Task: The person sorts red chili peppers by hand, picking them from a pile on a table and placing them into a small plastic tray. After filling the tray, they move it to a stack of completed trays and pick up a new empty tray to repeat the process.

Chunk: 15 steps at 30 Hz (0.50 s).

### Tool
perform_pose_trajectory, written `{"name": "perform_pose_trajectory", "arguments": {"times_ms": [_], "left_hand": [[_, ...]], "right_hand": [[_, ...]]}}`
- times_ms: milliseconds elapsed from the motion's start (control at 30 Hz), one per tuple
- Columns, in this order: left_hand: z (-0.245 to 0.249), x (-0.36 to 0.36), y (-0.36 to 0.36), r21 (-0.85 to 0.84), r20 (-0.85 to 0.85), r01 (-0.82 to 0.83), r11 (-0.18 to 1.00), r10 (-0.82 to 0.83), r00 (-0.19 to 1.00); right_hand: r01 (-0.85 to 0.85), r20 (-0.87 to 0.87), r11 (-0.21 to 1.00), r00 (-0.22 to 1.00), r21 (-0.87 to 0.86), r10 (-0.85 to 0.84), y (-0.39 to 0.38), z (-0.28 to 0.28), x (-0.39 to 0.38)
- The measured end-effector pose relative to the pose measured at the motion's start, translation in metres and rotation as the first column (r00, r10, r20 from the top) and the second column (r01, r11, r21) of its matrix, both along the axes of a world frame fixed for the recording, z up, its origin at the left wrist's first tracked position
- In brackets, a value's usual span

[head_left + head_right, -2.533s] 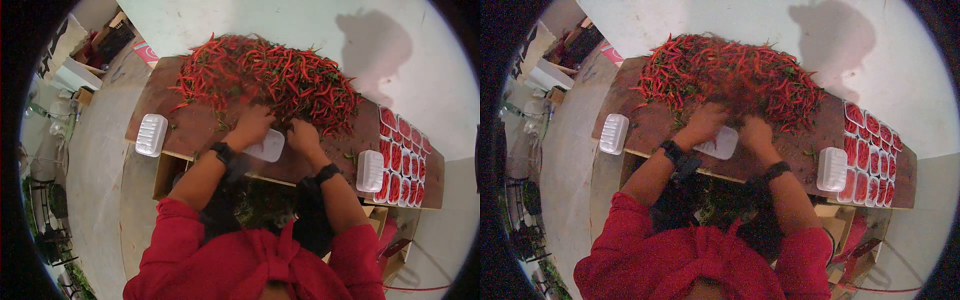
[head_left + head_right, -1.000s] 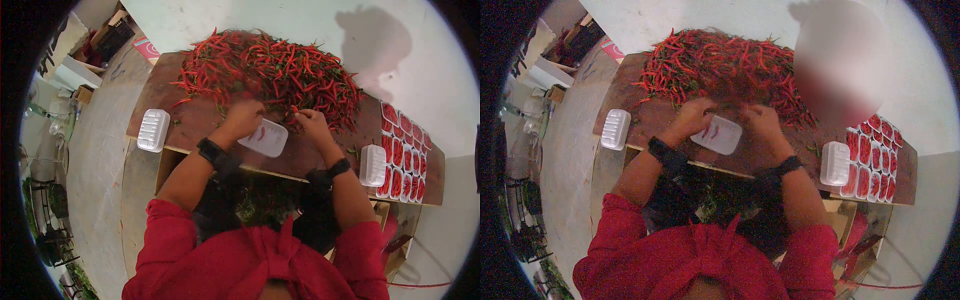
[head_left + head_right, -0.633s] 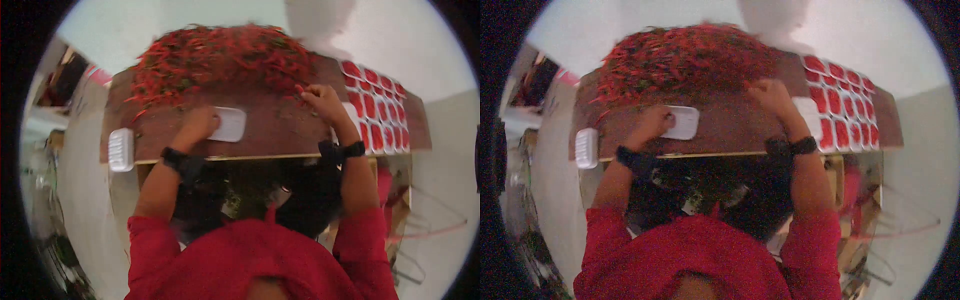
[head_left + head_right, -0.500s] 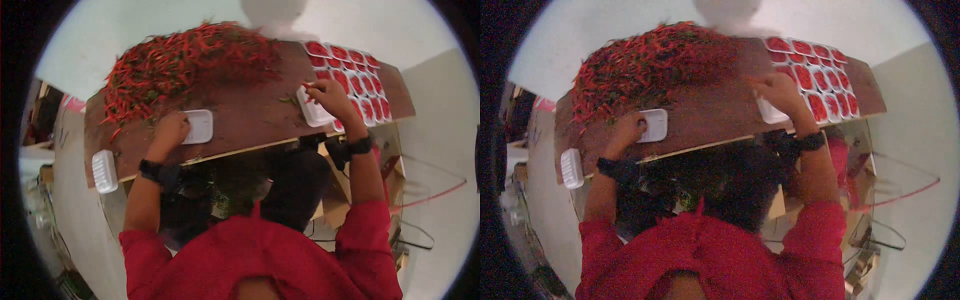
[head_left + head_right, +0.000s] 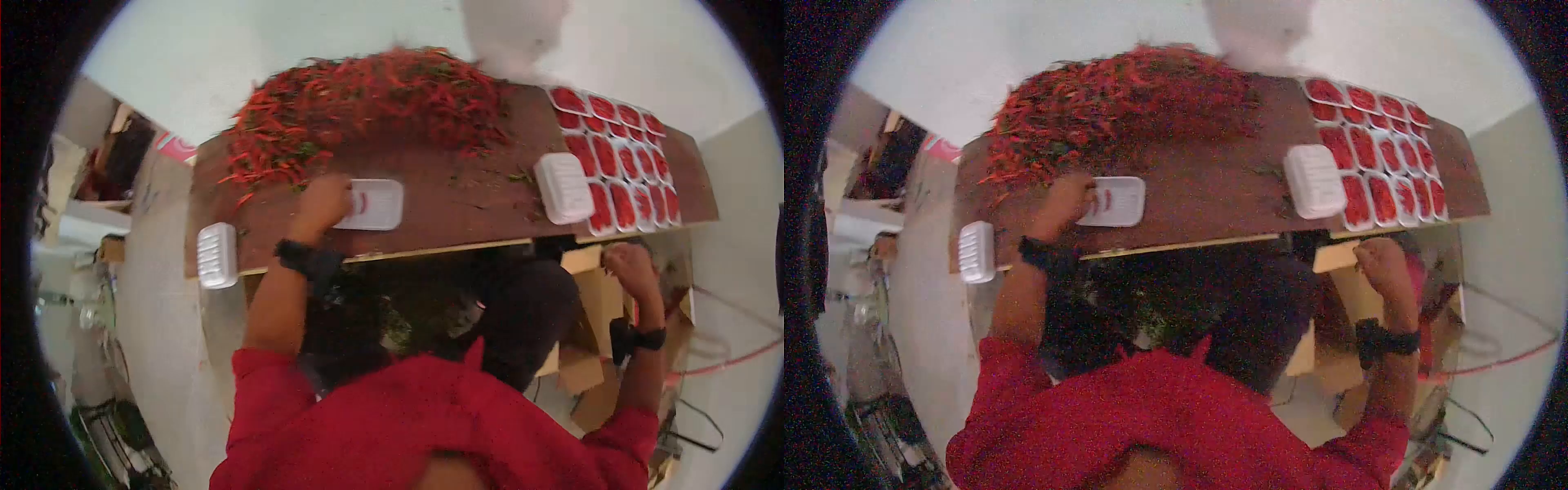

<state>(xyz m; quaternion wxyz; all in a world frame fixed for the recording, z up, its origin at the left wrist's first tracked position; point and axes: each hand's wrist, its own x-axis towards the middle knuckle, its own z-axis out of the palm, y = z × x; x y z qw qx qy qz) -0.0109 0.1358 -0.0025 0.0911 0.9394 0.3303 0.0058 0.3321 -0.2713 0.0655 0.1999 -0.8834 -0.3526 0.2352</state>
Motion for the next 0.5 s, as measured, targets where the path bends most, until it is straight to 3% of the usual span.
{"name": "perform_pose_trajectory", "arguments": {"times_ms": [100, 167, 233, 300, 400, 467, 500], "left_hand": [[-0.01, -0.005, 0.007, 0.011, 0.023, -0.032, 0.999, 0.031, 0.999], [-0.014, -0.006, 0.012, 0.019, 0.083, -0.033, 0.999, 0.031, 0.996], [-0.015, -0.011, 0.009, 0.005, 0.172, -0.103, 0.995, 0.1, 0.98], [-0.013, -0.012, 0.007, 0.022, 0.184, -0.121, 0.992, 0.115, 0.976], [-0.021, -0.017, 0.006, -0.02, 0.192, -0.153, 0.988, 0.154, 0.969], [-0.017, -0.017, 0.002, -0.072, 0.184, -0.169, 0.983, 0.18, 0.966], [-0.01, -0.016, -0.002, -0.103, 0.107, -0.116, 0.988, 0.127, 0.986]], "right_hand": [[-0.192, 0.109, 0.967, 0.978, 0.169, 0.175, 0.081, 0.052, -0.045], [-0.356, 0.151, 0.92, 0.931, 0.163, 0.333, 0.131, 0.07, -0.076], [-0.519, 0.21, 0.81, 0.854, 0.272, 0.476, 0.175, 0.064, -0.101], [-0.655, 0.32, 0.733, 0.745, 0.185, 0.585, 0.214, 0.05, -0.125], [-0.705, 0.243, 0.685, 0.708, 0.185, 0.663, 0.254, 0.017, -0.154], [-0.674, 0.053, 0.728, 0.737, 0.123, 0.674, 0.265, -0.01, -0.167], [-0.675, 0.052, 0.727, 0.736, 0.128, 0.675, 0.267, -0.03, -0.167]]}}
